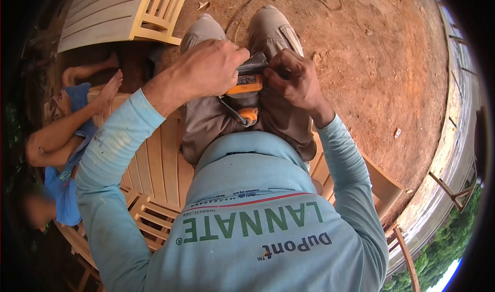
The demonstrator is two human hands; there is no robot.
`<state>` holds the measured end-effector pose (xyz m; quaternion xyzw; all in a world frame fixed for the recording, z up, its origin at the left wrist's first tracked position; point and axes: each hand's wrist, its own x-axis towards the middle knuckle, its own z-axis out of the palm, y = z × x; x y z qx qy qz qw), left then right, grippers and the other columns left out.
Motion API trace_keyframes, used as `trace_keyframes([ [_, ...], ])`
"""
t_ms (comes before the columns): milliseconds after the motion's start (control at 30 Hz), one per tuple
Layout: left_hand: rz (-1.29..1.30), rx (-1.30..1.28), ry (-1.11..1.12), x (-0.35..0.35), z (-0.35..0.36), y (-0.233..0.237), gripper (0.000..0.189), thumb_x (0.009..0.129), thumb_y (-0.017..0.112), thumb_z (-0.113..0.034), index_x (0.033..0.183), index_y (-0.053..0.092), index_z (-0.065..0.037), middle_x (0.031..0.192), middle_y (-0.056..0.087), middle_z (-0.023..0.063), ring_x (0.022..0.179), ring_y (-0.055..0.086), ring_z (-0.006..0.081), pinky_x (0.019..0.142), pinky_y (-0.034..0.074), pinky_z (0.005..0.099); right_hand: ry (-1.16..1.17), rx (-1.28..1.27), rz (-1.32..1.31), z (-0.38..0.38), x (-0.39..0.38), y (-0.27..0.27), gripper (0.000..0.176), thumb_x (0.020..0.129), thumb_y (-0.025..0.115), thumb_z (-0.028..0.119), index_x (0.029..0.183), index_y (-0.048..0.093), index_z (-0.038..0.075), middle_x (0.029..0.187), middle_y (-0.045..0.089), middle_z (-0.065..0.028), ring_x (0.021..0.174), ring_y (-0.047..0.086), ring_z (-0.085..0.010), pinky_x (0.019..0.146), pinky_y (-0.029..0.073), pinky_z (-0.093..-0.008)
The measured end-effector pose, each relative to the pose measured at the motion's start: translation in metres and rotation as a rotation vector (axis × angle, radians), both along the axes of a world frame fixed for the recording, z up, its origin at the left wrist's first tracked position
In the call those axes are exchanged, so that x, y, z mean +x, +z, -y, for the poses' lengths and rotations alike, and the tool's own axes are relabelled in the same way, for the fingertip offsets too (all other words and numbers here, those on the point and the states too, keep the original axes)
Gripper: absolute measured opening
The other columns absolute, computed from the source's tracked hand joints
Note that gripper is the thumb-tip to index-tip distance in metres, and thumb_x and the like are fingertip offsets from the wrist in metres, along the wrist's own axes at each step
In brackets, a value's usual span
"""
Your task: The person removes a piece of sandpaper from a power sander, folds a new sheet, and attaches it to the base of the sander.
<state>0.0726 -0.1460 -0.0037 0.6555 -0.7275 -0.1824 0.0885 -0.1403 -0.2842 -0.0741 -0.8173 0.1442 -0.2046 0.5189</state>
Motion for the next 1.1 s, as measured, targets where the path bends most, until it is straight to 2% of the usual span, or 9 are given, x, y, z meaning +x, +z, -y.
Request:
trace_keyframes([
  [200, -0.045, -0.033, -0.046, 0.006, -0.01, -0.003, 0.011, 0.085, 0.066, -0.002, 0.094, 0.062, 0.002, 0.085, 0.069, 0.0216, 0.081, 0.073, 0.0418, 0.076, 0.06, 0.0498, 0.0, 0.035, -0.02, 0.0, 0.0, 0.001, 0.012, 0.09, 0.079, 0.003, 0.09, 0.067, 0.001, 0.083, 0.065, -0.0083, 0.073, 0.066, -0.0177, 0.066, 0.052, -0.0331],
  [300, -0.056, -0.049, -0.022, 0.004, -0.01, -0.002, 0.01, 0.084, 0.066, -0.001, 0.093, 0.061, 0.001, 0.084, 0.068, 0.0207, 0.08, 0.072, 0.0422, 0.075, 0.06, 0.0501, -0.009, 0.035, -0.032, 0.0, 0.001, 0.004, 0.016, 0.087, 0.08, 0.006, 0.089, 0.065, -0.001, 0.084, 0.066, -0.0107, 0.073, 0.068, -0.0221, 0.067, 0.055, -0.0348],
  [400, -0.108, 0.034, 0.054, 0.002, -0.009, 0.001, 0.013, 0.084, 0.066, 0.0, 0.095, 0.058, 0.001, 0.092, 0.065, 0.0216, 0.088, 0.067, 0.0459, 0.08, 0.055, 0.054, 0.001, 0.069, -0.054, 0.002, 0.0, 0.003, 0.016, 0.087, 0.08, 0.005, 0.089, 0.065, -0.002, 0.084, 0.066, -0.0107, 0.073, 0.069, -0.0222, 0.067, 0.055, -0.0344],
  [500, -0.1, 0.044, 0.047, 0.004, -0.007, 0.003, 0.015, 0.085, 0.067, -0.003, 0.096, 0.059, 0.002, 0.09, 0.066, 0.0222, 0.087, 0.067, 0.0465, 0.08, 0.055, 0.0545, 0.004, 0.072, -0.074, 0.002, 0.001, 0.008, 0.017, 0.087, 0.08, 0.007, 0.089, 0.065, -0.001, 0.083, 0.066, -0.0112, 0.073, 0.07, -0.0239, 0.067, 0.056, -0.0356],
  [700, -0.029, 0.144, 0.036, 0.003, 0.002, 0.01, 0.018, 0.085, 0.069, -0.01, 0.098, 0.062, 0.001, 0.086, 0.067, 0.0219, 0.086, 0.069, 0.0465, 0.078, 0.055, 0.0552, 0.023, -0.065, -0.063, 0.005, 0.003, 0.007, 0.019, 0.085, 0.08, 0.012, 0.09, 0.065, 0.0, 0.083, 0.068, -0.0129, 0.073, 0.071, -0.0295, 0.067, 0.057, -0.0394],
  [800, -0.019, 0.079, 0.032, 0.001, 0.0, -0.003, 0.017, 0.085, 0.069, -0.008, 0.097, 0.062, 0.001, 0.087, 0.068, 0.0214, 0.085, 0.069, 0.0459, 0.077, 0.055, 0.055, 0.036, -0.093, -0.061, 0.007, 0.003, 0.008, 0.019, 0.085, 0.079, 0.012, 0.092, 0.067, 0.0, 0.083, 0.068, -0.0132, 0.073, 0.071, -0.0299, 0.068, 0.057, -0.0393],
  [900, -0.043, -0.02, -0.011, 0.002, -0.003, -0.001, 0.014, 0.082, 0.067, -0.004, 0.094, 0.065, 0.002, 0.088, 0.072, 0.0234, 0.083, 0.073, 0.0428, 0.078, 0.06, 0.0502, 0.056, -0.094, -0.105, 0.009, 0.002, 0.013, 0.018, 0.086, 0.078, 0.012, 0.094, 0.068, 0.0, 0.085, 0.069, -0.0137, 0.074, 0.071, -0.0301, 0.068, 0.057, -0.0389],
  [1100, -0.049, 0.005, 0.006, 0.0, -0.003, 0.001, 0.015, 0.084, 0.068, -0.005, 0.097, 0.063, 0.001, 0.092, 0.071, 0.0223, 0.087, 0.072, 0.0427, 0.08, 0.06, 0.0504, 0.057, -0.025, -0.092, 0.011, 0.002, 0.008, 0.017, 0.086, 0.077, 0.013, 0.094, 0.068, 0.0, 0.086, 0.068, -0.014, 0.074, 0.071, -0.0309, 0.068, 0.057, -0.0388],
])
